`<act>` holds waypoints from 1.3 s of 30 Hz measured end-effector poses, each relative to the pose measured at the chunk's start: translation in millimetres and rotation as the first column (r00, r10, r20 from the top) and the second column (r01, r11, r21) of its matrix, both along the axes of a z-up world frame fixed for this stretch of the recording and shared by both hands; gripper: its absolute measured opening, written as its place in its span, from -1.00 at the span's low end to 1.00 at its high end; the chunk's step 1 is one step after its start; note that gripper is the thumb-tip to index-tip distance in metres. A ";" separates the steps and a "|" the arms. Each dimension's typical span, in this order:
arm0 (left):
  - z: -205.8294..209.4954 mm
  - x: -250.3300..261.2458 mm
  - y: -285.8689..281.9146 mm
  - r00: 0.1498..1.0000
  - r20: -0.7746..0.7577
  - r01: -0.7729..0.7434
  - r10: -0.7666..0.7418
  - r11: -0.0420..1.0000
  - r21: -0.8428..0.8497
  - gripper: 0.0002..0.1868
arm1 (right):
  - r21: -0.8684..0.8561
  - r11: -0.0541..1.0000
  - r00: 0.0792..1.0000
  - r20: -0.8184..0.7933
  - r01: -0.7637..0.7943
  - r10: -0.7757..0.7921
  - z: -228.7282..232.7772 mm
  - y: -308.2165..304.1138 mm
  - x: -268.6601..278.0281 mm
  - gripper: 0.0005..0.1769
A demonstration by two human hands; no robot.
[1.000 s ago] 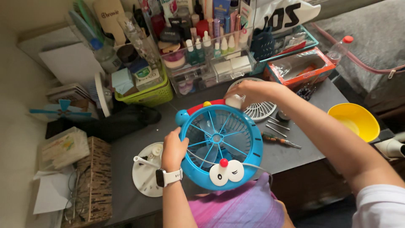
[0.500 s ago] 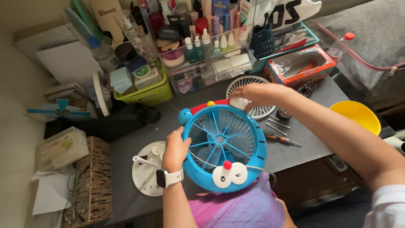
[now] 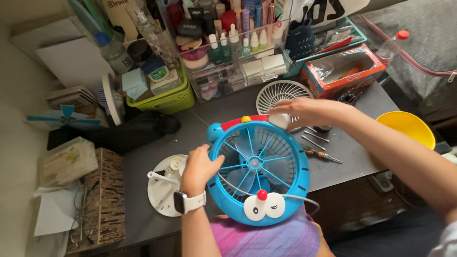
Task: The person assembles a blue Doraemon-themed desk fan on a cluttered table. They use a screwdriver to tighten screws on the fan cage, attach the front grille, and secure the decorative faceplate and ears. The fan is rotated and adjusted during assembly.
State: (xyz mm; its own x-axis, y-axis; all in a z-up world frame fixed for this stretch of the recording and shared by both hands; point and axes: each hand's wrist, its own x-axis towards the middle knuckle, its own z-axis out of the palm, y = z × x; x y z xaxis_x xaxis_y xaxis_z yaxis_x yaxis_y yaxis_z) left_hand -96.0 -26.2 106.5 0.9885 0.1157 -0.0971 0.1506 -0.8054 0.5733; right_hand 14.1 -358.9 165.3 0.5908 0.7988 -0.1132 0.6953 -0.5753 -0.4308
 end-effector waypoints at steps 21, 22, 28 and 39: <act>-15.2 -15.7 29.2 0.996 0.063 -0.024 0.065 0.865 -0.502 -0.71 | 0.423 0.830 0.919 -0.017 0.363 -0.394 -52.0 -20.4 -223.9 -0.71; -18.3 -22.0 27.8 0.993 0.086 -0.035 0.087 0.876 -0.480 -0.70 | 0.440 0.797 0.896 -0.039 0.413 -0.443 -56.4 -17.4 -235.7 -0.73; -44.4 -51.6 13.6 0.948 0.275 0.117 0.160 0.628 -0.769 -0.55 | 0.493 0.609 0.739 -0.111 0.622 -0.665 -56.8 -3.0 -238.5 -0.79; -70.0 -83.8 11.9 0.932 0.062 -0.161 0.358 0.558 -0.814 -0.56 | 0.451 0.882 0.908 0.414 -0.138 -0.070 -50.1 42.9 -312.8 -0.70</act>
State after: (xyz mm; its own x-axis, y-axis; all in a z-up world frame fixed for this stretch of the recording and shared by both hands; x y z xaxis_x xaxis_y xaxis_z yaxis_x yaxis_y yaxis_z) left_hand -179.9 -14.3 36.5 0.9341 0.3456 -0.0892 0.0828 0.0333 0.9960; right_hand -298.7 -316.1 115.1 0.4710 0.7160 0.5153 0.8812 -0.3548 -0.3125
